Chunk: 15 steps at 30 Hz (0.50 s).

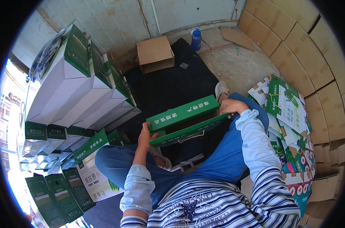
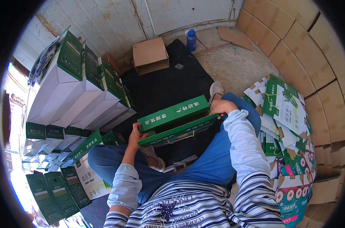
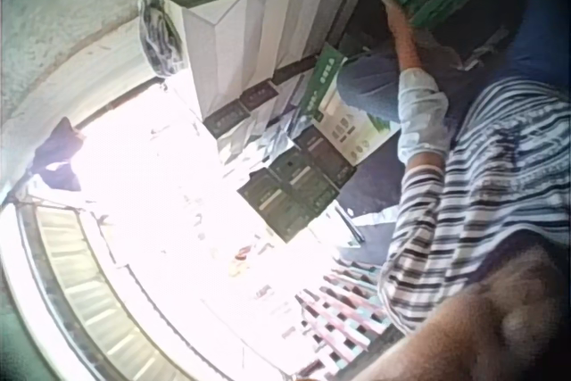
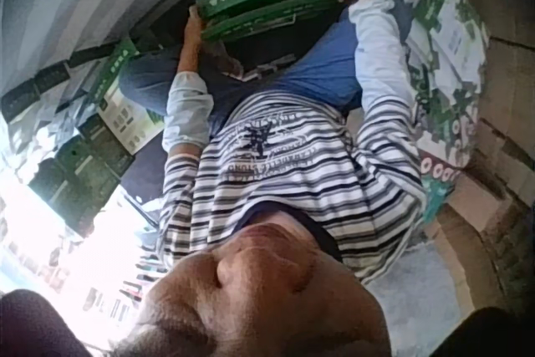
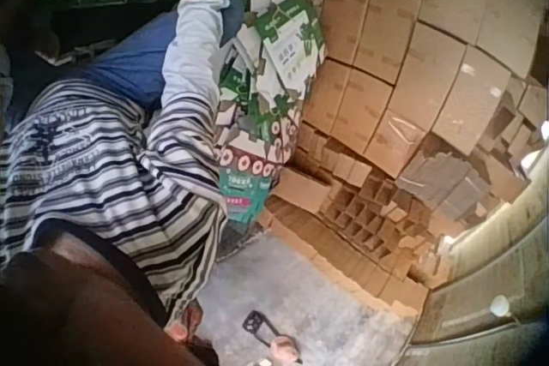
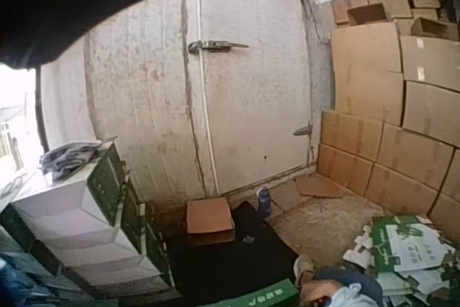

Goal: The person folds flat cardboard sheets into packaging boxes by hand and stacks the assembled boxes onto a pile.

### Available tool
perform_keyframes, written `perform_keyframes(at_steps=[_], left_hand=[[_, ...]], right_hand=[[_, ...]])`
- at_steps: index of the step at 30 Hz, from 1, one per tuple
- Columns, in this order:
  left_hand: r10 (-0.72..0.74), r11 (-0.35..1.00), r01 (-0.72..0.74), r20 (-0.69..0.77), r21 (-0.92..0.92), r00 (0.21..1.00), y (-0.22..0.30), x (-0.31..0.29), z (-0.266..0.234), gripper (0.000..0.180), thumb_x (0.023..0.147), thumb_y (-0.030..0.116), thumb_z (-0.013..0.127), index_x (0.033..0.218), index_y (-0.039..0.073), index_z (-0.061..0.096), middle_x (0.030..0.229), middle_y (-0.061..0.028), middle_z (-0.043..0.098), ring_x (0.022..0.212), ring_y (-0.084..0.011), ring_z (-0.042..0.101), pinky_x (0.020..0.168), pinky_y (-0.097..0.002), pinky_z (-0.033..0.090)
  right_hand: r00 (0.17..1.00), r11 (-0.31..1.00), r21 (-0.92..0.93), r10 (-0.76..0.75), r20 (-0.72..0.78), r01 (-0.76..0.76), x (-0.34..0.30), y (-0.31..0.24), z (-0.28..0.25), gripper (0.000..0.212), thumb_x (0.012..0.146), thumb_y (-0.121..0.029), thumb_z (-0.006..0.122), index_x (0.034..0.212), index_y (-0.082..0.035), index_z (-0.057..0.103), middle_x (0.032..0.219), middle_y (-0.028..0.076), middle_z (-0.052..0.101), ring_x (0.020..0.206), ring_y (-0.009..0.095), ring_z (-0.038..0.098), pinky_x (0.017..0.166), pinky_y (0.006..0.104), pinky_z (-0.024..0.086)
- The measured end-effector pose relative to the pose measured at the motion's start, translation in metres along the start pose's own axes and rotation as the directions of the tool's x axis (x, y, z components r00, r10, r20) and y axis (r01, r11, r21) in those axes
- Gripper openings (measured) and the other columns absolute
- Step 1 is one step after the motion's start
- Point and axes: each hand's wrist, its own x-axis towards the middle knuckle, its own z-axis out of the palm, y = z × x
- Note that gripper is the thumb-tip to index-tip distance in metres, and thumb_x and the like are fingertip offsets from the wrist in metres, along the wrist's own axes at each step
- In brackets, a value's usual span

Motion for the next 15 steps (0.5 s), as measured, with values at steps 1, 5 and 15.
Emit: perform_keyframes(at_steps=[1,5,15], left_hand=[[0.074,0.997,-0.074,-0.058,0.001,0.996,-0.005,0.0,0.002,0.06,0.071,0.012,0.073,0.116,0.01,0.032,0.089,-0.0167,0.055,0.069,-0.0281,0.057,0.062,-0.0385,0.045],[0.069,0.998,-0.07,-0.045,-0.01,0.997,-0.006,0.002,0.003,0.061,0.071,0.011,0.073,0.116,0.01,0.032,0.088,-0.0163,0.055,0.068,-0.0272,0.056,0.062,-0.0378,0.044],[-0.051,0.999,0.052,0.04,-0.015,0.998,0.007,-0.004,-0.007,0.059,0.073,0.011,0.07,0.119,0.011,0.032,0.106,-0.02,0.055,0.089,-0.0366,0.059,0.073,-0.0424,0.047]], right_hand=[[0.999,0.996,-0.081,0.048,0.008,-0.047,0.002,-0.001,0.0,0.029,0.075,-0.029,0.067,0.075,0.0,0.066,0.061,0.007,0.063,0.043,0.013,0.053,0.038,0.0264,0.038],[1.0,0.948,-0.317,0.011,-0.022,-0.018,0.011,0.001,-0.001,0.031,0.075,-0.031,0.066,0.073,0.001,0.065,0.059,0.007,0.061,0.044,0.016,0.054,0.039,0.0296,0.037],[0.947,0.959,-0.06,0.284,0.15,-0.278,-0.01,-0.015,-0.005,0.024,0.075,-0.027,0.066,0.074,-0.003,0.066,0.066,0.007,0.065,0.047,0.013,0.054,0.042,0.0262,0.041]])
